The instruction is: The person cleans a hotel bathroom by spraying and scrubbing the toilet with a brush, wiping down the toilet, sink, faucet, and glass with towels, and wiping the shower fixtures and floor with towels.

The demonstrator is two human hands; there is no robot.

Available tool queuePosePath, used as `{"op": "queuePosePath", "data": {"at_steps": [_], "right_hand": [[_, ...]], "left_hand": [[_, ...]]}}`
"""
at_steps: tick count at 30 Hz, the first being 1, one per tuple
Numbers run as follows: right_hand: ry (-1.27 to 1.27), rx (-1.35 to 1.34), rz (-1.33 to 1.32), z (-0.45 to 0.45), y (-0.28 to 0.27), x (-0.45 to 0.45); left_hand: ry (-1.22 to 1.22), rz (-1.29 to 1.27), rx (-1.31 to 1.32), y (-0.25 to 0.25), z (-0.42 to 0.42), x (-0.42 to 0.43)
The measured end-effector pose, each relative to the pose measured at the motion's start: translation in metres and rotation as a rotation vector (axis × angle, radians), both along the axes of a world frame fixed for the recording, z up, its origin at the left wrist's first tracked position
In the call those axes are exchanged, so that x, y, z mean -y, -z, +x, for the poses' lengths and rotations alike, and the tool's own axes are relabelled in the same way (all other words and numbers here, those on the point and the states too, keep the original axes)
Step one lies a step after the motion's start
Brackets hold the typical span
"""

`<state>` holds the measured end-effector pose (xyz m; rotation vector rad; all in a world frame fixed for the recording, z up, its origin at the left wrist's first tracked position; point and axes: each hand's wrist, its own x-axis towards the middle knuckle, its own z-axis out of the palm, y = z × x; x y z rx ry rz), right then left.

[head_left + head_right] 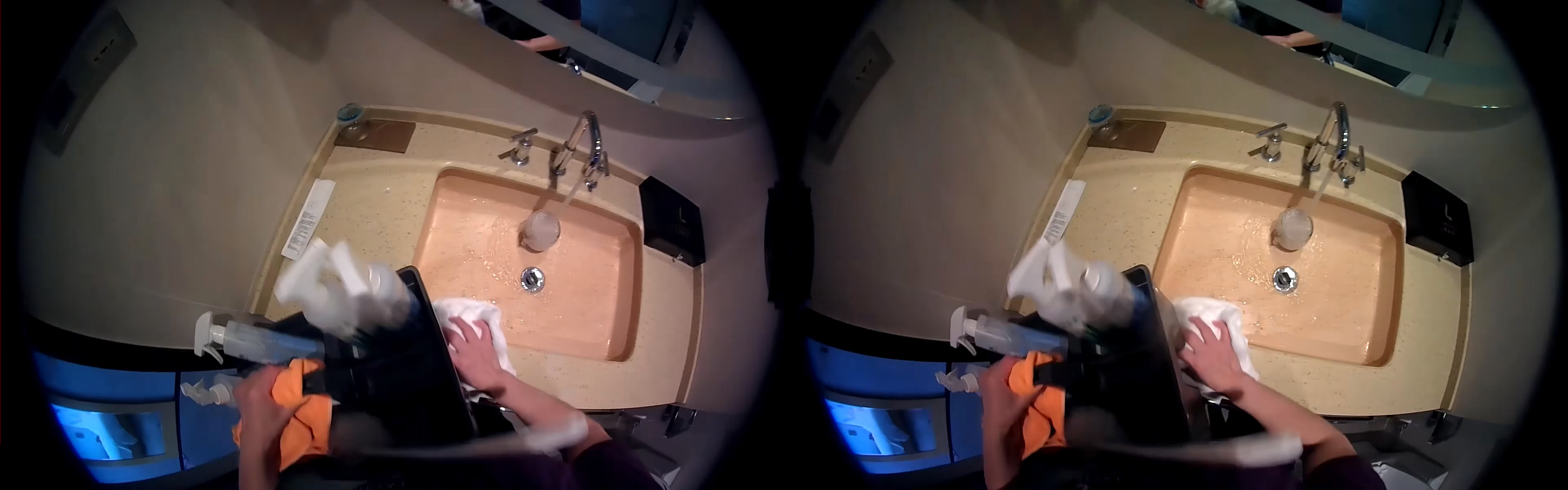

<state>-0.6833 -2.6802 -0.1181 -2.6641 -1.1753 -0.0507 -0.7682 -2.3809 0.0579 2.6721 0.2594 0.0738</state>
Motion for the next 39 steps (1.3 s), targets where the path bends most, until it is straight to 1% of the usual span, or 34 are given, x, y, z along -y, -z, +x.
{"op": "queuePosePath", "data": {"at_steps": [3,6,9,10,13,14,16,17,18,20,22,23,24,25,27,28,29,30,32,33,36,39], "right_hand": [[-0.055,0.043,0.119,0.039,0.010,-0.039],[0.179,-0.317,0.458,0.076,0.003,-0.078],[0.088,-0.049,0.266,0.095,0.001,-0.098],[0.133,-0.017,0.266,0.097,-0.003,-0.104],[0.012,-0.179,0.275,0.123,-0.023,-0.124],[-0.151,-0.339,0.277,0.146,-0.020,-0.128],[-0.109,-0.885,0.396,0.201,-0.047,-0.132],[-0.090,-0.612,0.580,0.238,-0.022,-0.135],[0.144,-0.336,0.597,0.267,-0.013,-0.142],[0.264,-0.189,0.509,0.296,0.004,-0.150],[0.179,-0.215,0.388,0.310,0.030,-0.154],[0.133,-0.227,0.326,0.317,0.041,-0.159],[0.223,-0.195,0.349,0.323,0.053,-0.168],[0.141,-0.253,0.379,0.325,0.048,-0.178],[-0.017,-0.383,0.440,0.319,0.037,-0.206],[-0.074,-0.342,0.518,0.313,0.040,-0.227],[-0.166,-0.391,0.519,0.307,0.039,-0.247],[-0.165,-0.326,0.344,0.293,0.020,-0.267],[-0.278,-0.040,0.128,0.274,0.022,-0.295],[-0.321,0.112,-0.003,0.269,0.025,-0.305],[-0.364,0.133,-0.234,0.272,0.019,-0.319],[-0.409,0.351,-0.138,0.272,0.028,-0.312]], "left_hand": [[-0.073,-0.065,0.003,-0.001,-0.017,-0.009],[-0.136,-0.067,0.074,0.011,-0.027,-0.018],[-0.213,-0.026,0.098,0.017,-0.037,-0.030],[-0.239,-0.019,0.087,0.018,-0.042,-0.033],[-0.403,-0.061,0.125,0.019,-0.057,-0.038],[-0.425,-0.058,0.123,0.018,-0.058,-0.039],[-0.449,-0.100,0.115,0.023,-0.058,-0.042],[-0.455,-0.118,0.117,0.025,-0.056,-0.046],[-0.448,-0.115,0.107,0.028,-0.054,-0.048],[-0.439,-0.114,0.086,0.034,-0.050,-0.048],[-0.432,-0.119,0.019,0.040,-0.050,-0.052],[-0.466,-0.185,0.073,0.042,-0.046,-0.050],[-0.500,-0.247,0.130,0.045,-0.039,-0.047],[-0.537,-0.308,0.185,0.045,-0.032,-0.043],[-0.529,-0.339,0.149,0.032,-0.021,-0.039],[-0.521,-0.355,0.134,0.026,-0.017,-0.038],[-0.551,-0.420,0.131,0.026,-0.015,-0.037],[-0.578,-0.485,0.130,0.025,-0.013,-0.037],[-0.599,-0.568,0.104,0.031,-0.012,-0.042],[-0.573,-0.495,0.107,0.035,-0.014,-0.043],[-0.517,-0.309,0.090,0.036,-0.014,-0.045],[-0.518,-0.330,0.141,0.039,-0.012,-0.041]]}}
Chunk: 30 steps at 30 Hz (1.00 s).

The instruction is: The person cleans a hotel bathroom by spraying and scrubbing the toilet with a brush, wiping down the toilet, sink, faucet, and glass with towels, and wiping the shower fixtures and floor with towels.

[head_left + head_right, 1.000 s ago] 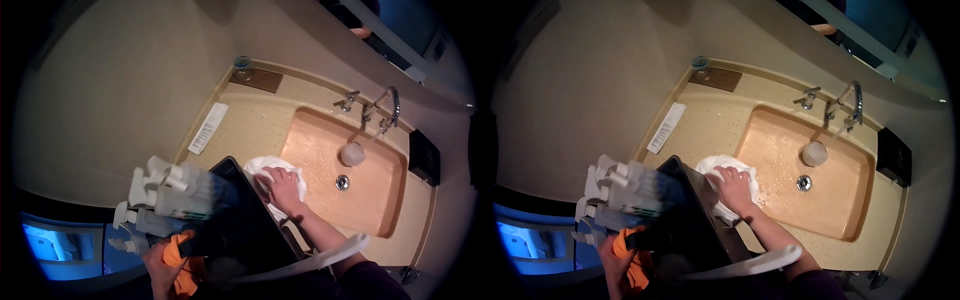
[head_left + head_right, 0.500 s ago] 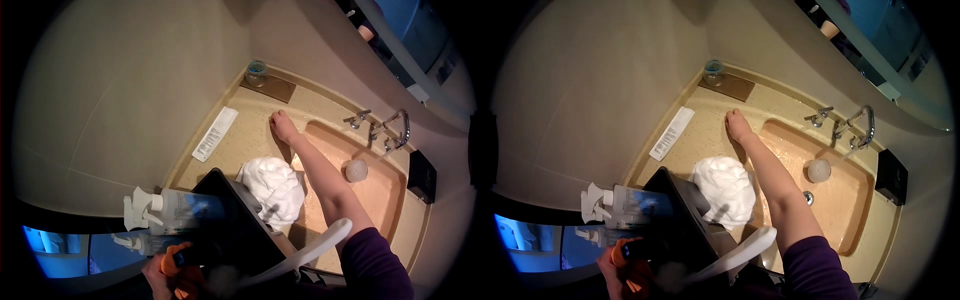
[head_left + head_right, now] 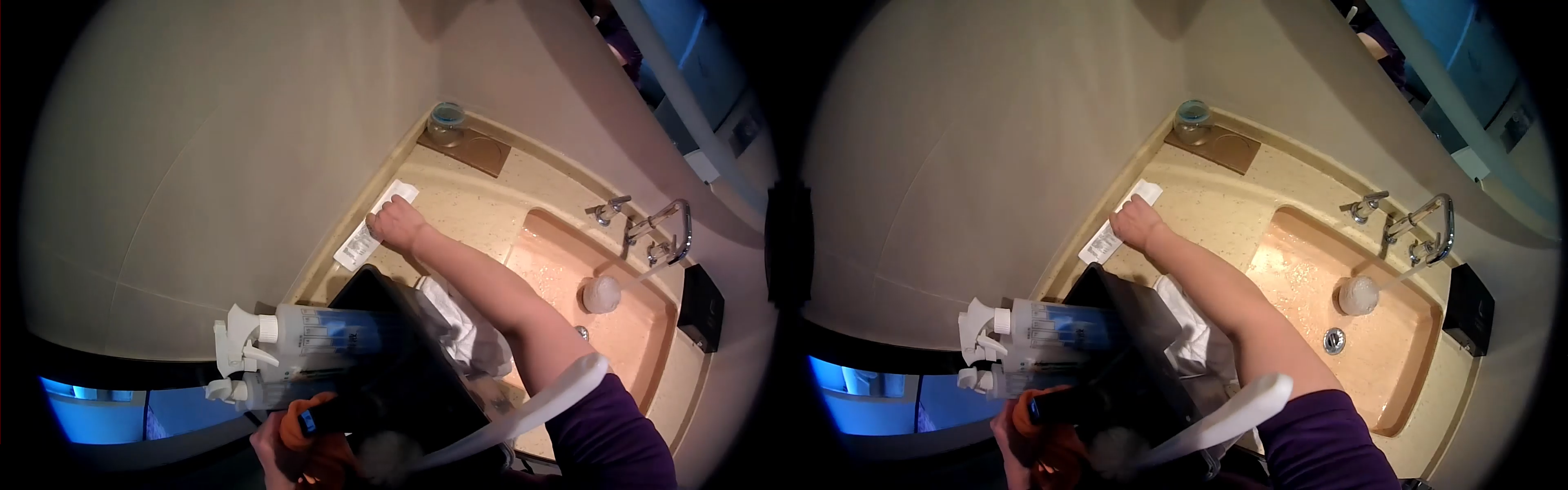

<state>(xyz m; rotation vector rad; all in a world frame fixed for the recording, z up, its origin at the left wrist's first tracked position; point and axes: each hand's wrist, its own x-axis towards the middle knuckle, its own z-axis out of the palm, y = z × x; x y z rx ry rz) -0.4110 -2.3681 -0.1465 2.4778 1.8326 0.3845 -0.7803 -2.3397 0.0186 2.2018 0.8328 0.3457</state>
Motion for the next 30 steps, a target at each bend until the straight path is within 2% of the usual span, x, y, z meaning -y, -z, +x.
{"op": "queuePosePath", "data": {"at_steps": [6,7,10,11,14,16,17,19,21,22,23,24,27,28,29,30], "right_hand": [[0.119,-0.201,-0.056,-0.013,-0.006,0.013],[0.064,-0.072,0.134,-0.009,0.010,0.010],[-0.055,0.044,0.060,-0.007,0.003,-0.007],[-0.056,0.026,0.025,-0.006,0.004,-0.011],[0.052,-0.061,0.249,-0.004,0.010,-0.008],[0.277,-0.217,0.223,-0.011,-0.021,0.015],[0.391,-0.286,0.203,-0.015,-0.045,0.034],[0.336,-0.432,0.267,-0.035,-0.076,0.092],[0.269,-0.595,0.125,-0.071,-0.069,0.141],[0.246,-0.580,0.109,-0.089,-0.063,0.160],[0.232,-0.681,0.128,-0.100,-0.047,0.172],[0.267,-0.624,0.167,-0.110,-0.045,0.176],[0.329,-0.448,0.321,-0.097,-0.001,0.158],[0.376,-0.434,0.313,-0.080,-0.010,0.149],[0.537,-0.447,0.293,-0.056,-0.006,0.139],[0.545,-0.417,0.630,-0.022,0.037,0.137]], "left_hand": [[0.026,0.097,-0.091,-0.003,-0.001,-0.004],[0.020,0.094,-0.079,-0.002,0.000,-0.003],[-0.006,0.086,-0.050,0.010,-0.006,-0.004],[-0.025,0.083,-0.041,0.014,-0.006,-0.005],[0.000,0.183,-0.077,0.013,-0.008,-0.005],[0.014,0.172,-0.089,0.008,-0.010,-0.002],[-0.016,0.082,-0.023,0.009,-0.011,-0.002],[-0.076,-0.108,0.113,0.019,-0.011,-0.001],[-0.134,-0.296,0.253,0.030,-0.010,0.002],[-0.159,-0.387,0.323,0.034,-0.008,0.004],[-0.143,-0.353,0.299,0.032,-0.007,0.005],[-0.127,-0.319,0.276,0.030,-0.006,0.006],[0.077,0.150,-0.036,0.010,-0.010,-0.005],[0.026,0.121,-0.058,0.008,-0.006,-0.004],[-0.025,0.091,-0.082,0.005,0.000,-0.002],[-0.072,0.063,-0.120,0.000,0.001,0.002]]}}
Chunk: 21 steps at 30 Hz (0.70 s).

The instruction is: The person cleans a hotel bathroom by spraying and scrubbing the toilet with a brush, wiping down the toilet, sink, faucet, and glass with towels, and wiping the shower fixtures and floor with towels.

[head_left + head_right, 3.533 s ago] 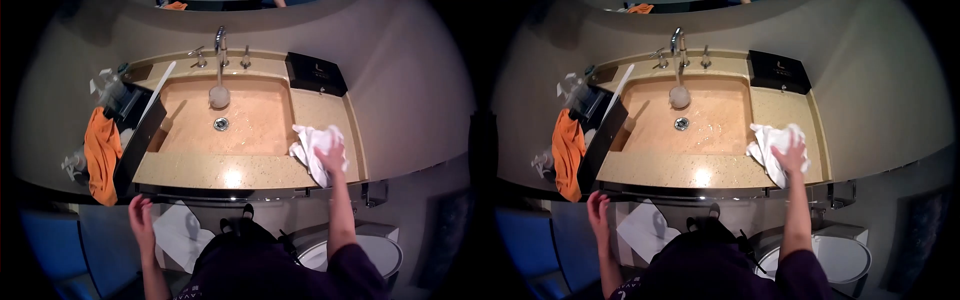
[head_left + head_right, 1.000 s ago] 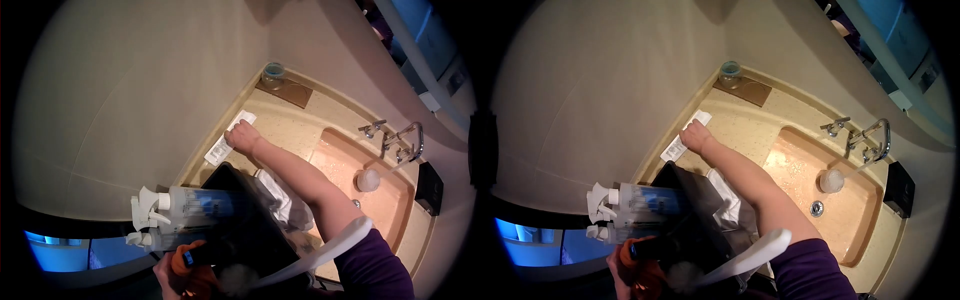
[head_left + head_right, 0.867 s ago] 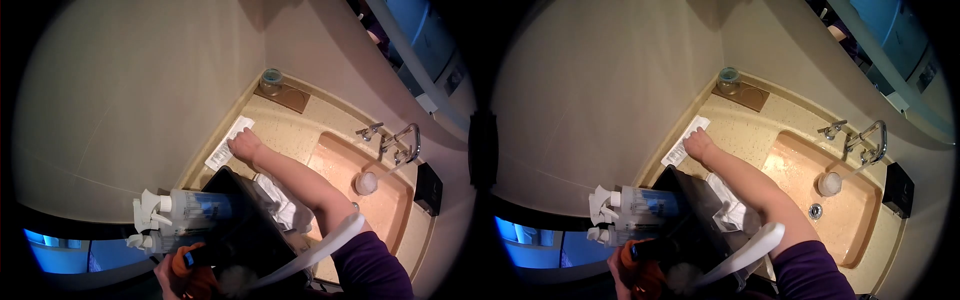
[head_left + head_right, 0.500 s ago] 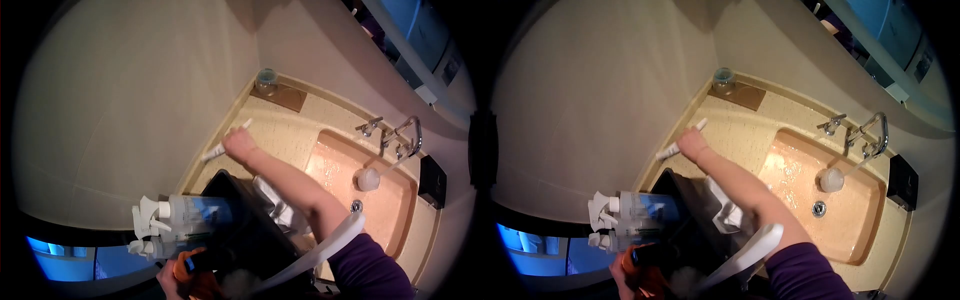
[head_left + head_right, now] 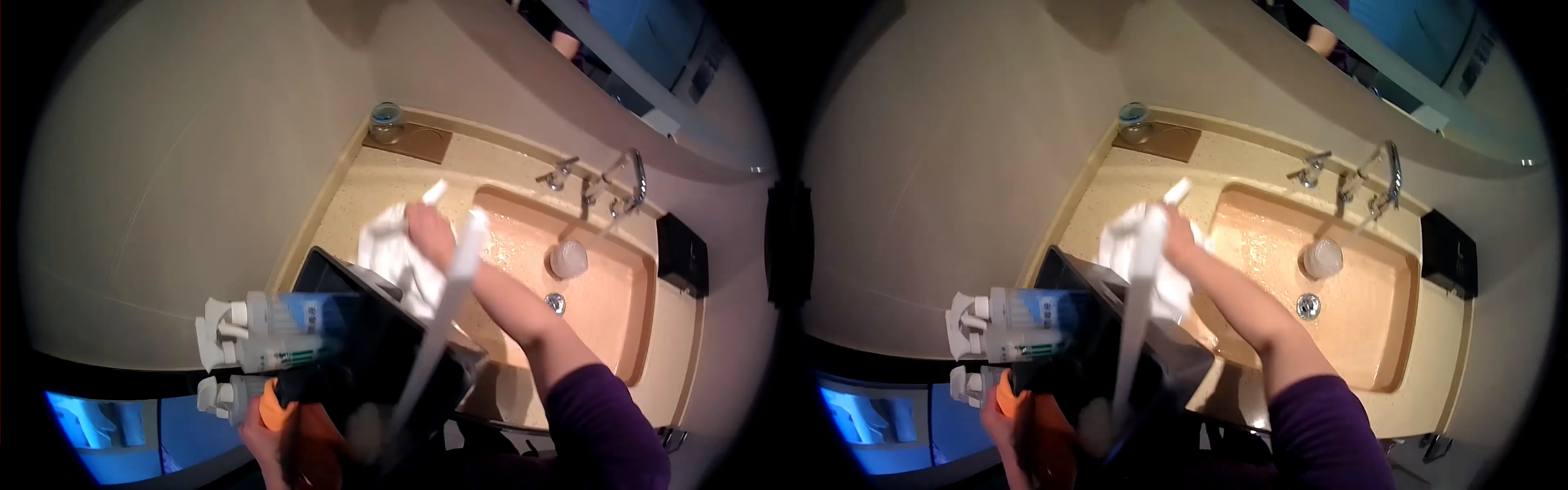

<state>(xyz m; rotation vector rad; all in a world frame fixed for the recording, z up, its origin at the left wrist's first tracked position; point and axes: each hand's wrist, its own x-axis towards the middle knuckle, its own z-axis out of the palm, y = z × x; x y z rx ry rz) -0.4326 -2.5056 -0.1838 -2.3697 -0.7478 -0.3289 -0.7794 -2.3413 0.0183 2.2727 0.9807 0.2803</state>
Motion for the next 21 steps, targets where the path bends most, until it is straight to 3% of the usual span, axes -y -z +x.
{"op": "queuePosePath", "data": {"at_steps": [1,2,4,6,8,10,11,12,14,15,16,21], "right_hand": [[0.060,0.007,-0.164,0.023,-0.023,0.000],[0.150,-0.167,-0.171,0.038,-0.038,0.002],[0.280,-0.092,-0.282,0.052,-0.046,0.020],[0.322,-0.244,-0.227,0.050,-0.047,0.056],[0.179,-0.377,-0.151,0.035,-0.064,0.110],[0.081,-0.751,0.256,-0.008,-0.106,0.171],[0.041,-0.802,0.489,-0.055,-0.145,0.196],[-0.047,-0.806,0.714,-0.095,-0.168,0.228],[0.116,-0.843,0.937,-0.176,-0.189,0.315],[-0.074,-0.676,1.309,-0.229,-0.218,0.325],[0.050,-0.544,1.465,-0.276,-0.224,0.353],[0.425,-0.192,1.509,-0.466,-0.261,0.430]], "left_hand": [[0.039,0.106,0.141,0.001,0.005,0.005],[0.060,0.111,0.120,-0.002,0.006,0.003],[0.027,0.137,0.093,-0.007,0.012,0.004],[0.030,0.075,0.154,-0.010,0.016,0.009],[0.044,0.063,0.211,-0.010,0.026,0.010],[0.032,0.185,0.179,-0.017,0.042,0.013],[0.028,0.244,0.163,-0.017,0.048,0.014],[0.029,0.304,0.150,-0.017,0.055,0.018],[0.006,0.270,0.128,-0.026,0.058,0.037],[0.013,0.328,0.122,-0.026,0.060,0.042],[0.022,0.385,0.123,-0.021,0.061,0.045],[0.039,0.467,-0.030,-0.014,0.054,0.049]]}}
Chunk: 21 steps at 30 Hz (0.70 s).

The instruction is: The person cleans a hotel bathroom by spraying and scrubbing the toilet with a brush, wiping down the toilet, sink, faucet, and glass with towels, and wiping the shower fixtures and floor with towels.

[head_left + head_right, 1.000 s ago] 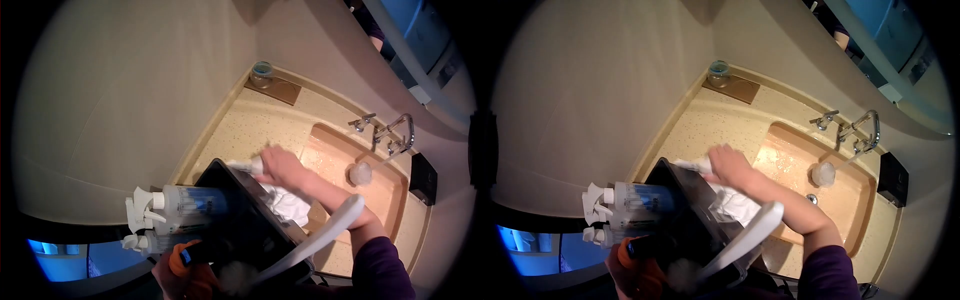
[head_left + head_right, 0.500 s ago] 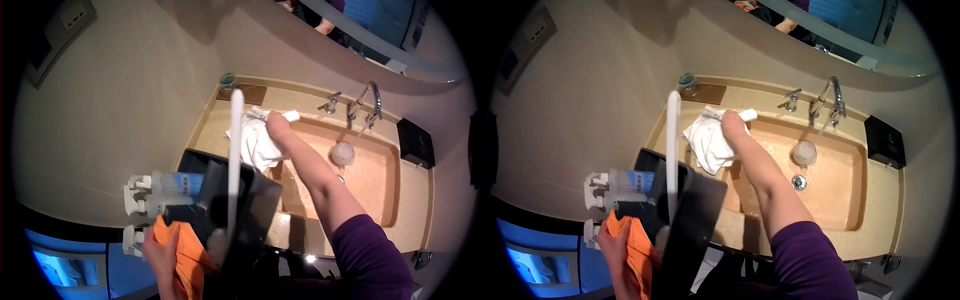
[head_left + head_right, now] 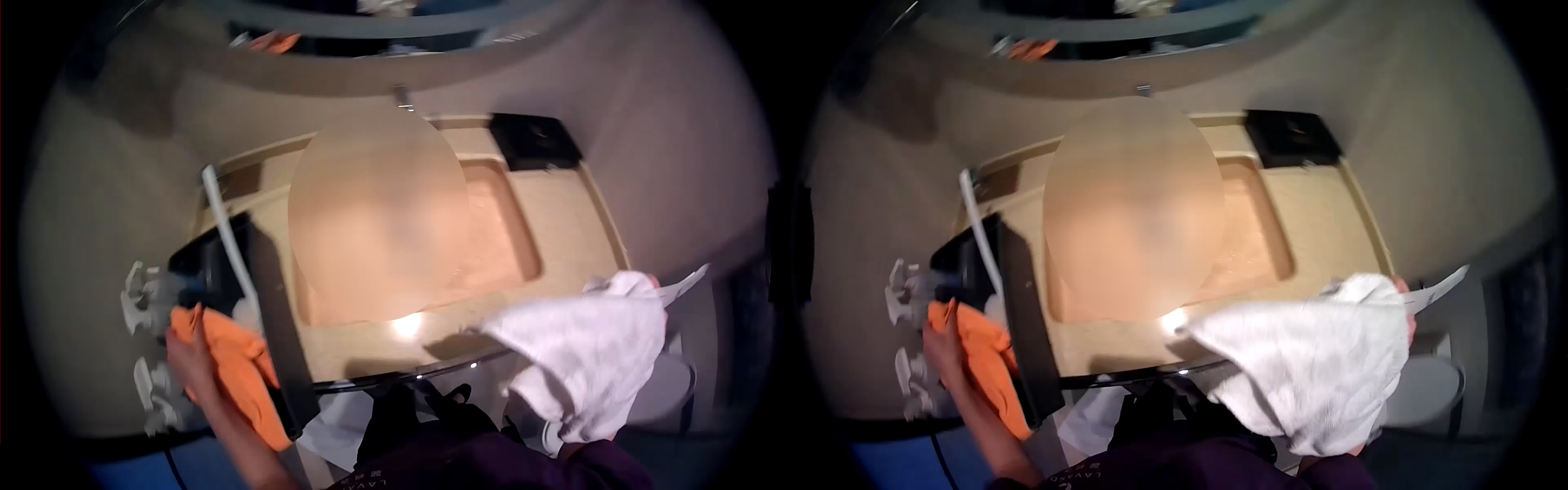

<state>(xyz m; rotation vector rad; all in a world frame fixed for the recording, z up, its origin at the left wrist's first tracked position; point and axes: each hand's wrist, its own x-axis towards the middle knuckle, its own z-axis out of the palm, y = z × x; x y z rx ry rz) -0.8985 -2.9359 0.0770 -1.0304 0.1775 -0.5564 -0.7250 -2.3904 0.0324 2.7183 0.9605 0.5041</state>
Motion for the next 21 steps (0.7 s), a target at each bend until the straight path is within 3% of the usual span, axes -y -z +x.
{"op": "queuePosePath", "data": {"at_steps": [3,6,9,10,12,13,14,15,16,17,19,20,21], "right_hand": [[0.110,-0.187,0.013,-0.081,-0.002,0.001],[0.115,-0.350,0.134,-0.144,0.008,0.000],[0.127,-0.245,0.225,-0.204,0.062,0.013],[0.228,-0.528,0.055,-0.223,0.090,0.023],[0.359,-0.526,0.034,-0.271,0.079,0.029],[0.375,-0.510,0.116,-0.240,0.086,0.023],[0.393,-0.466,0.202,-0.257,0.096,0.026],[0.407,-0.422,0.282,-0.273,0.104,0.030],[0.404,-0.391,0.271,-0.284,0.112,0.033],[0.424,-0.397,0.290,-0.303,0.113,0.040],[0.451,-0.409,0.325,-0.340,0.114,0.058],[0.554,-0.290,0.344,-0.354,0.128,0.062],[0.749,-0.287,0.165,-0.375,0.192,0.071]], "left_hand": [[0.035,0.084,0.016,-0.001,-0.012,0.028],[0.550,0.020,0.358,0.028,0.003,0.020],[0.837,0.243,0.478,0.023,0.005,0.066],[0.902,0.327,0.531,0.017,-0.001,0.096],[1.468,-0.451,0.182,0.018,-0.073,0.237],[1.487,-0.635,-0.120,0.011,-0.108,0.316],[1.444,-0.765,-0.579,-0.001,-0.175,0.382],[1.787,-0.937,-0.844,0.020,-0.220,0.423],[2.219,-0.589,-0.769,0.037,-0.256,0.464],[2.079,-0.938,-0.969,0.049,-0.310,0.494],[1.879,-0.852,-1.106,0.089,-0.371,0.521],[1.923,-0.821,-1.071,0.099,-0.383,0.528],[1.960,-0.784,-1.039,0.104,-0.398,0.540]]}}
